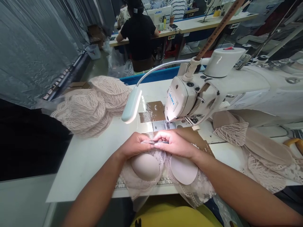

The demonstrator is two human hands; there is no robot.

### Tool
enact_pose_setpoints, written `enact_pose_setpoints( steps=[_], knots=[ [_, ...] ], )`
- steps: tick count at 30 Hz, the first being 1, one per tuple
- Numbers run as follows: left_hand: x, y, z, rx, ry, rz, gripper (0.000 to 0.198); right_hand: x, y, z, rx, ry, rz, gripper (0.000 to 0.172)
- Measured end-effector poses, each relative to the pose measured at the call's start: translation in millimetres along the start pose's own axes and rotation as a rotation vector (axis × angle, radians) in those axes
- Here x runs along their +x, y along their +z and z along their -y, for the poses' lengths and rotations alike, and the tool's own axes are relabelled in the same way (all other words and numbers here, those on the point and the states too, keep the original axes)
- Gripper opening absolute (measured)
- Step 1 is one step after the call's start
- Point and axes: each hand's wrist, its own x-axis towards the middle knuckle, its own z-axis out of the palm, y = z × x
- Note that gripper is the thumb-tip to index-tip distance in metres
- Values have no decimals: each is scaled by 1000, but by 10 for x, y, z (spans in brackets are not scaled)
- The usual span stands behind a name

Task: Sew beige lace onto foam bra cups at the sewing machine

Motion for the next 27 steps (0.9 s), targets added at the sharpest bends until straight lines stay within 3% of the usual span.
enact_pose_setpoints(
  steps=[8,17,27],
  knots=[
    [-10,22,-55,-45,-7,4,29,24,-8,-77,169,118,-145,19],
    [-1,1,-15,-47,3,-15,28,-2,-53,-58,122,146,36,22],
    [13,42,0,63,5,-9,24,23,88,-31,37,66,-54,14]
  ],
)
